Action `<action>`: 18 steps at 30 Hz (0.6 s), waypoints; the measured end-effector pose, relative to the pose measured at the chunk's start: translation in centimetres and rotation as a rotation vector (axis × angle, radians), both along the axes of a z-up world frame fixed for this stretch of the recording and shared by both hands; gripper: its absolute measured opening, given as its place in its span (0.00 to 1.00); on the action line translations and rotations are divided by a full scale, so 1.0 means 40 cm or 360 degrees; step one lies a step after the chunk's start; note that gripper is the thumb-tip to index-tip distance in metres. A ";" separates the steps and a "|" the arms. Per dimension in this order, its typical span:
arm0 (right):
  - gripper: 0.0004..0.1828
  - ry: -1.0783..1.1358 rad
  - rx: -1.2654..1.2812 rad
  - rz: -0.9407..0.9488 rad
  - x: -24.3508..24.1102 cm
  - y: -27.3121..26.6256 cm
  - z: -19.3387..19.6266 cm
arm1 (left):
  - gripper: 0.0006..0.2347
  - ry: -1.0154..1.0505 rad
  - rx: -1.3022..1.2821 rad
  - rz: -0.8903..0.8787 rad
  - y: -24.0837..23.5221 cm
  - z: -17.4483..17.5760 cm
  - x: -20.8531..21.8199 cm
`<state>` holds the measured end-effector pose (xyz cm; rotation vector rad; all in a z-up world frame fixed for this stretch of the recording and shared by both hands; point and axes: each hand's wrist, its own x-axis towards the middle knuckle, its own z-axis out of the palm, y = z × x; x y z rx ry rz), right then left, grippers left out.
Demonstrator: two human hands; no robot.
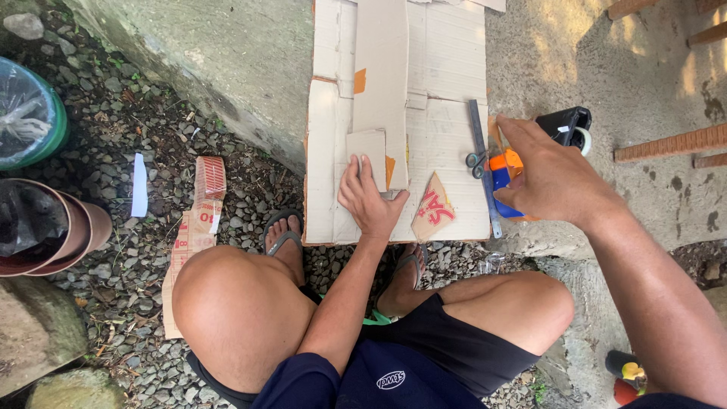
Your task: The person folds and tapes pieces of cardboard together to form a small box-like structure. They use a tape dispenser to apply adhesive tape and scissors to trim excess tape, then fold flaps to close the box.
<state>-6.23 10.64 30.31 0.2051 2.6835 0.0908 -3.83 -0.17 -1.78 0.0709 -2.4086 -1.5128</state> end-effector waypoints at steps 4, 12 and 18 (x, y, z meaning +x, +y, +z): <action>0.56 -0.0051 -0.0293 -0.0167 0.009 -0.028 0.002 | 0.48 -0.0017 0.0008 0.0004 0.005 -0.005 0.004; 0.42 -0.0076 -0.1350 0.0000 0.008 -0.067 -0.128 | 0.41 -0.0027 0.0016 -0.0006 0.001 -0.001 0.002; 0.37 -0.0154 -0.1171 0.0208 -0.022 -0.076 -0.198 | 0.38 0.0024 -0.0037 -0.0016 -0.008 0.004 0.007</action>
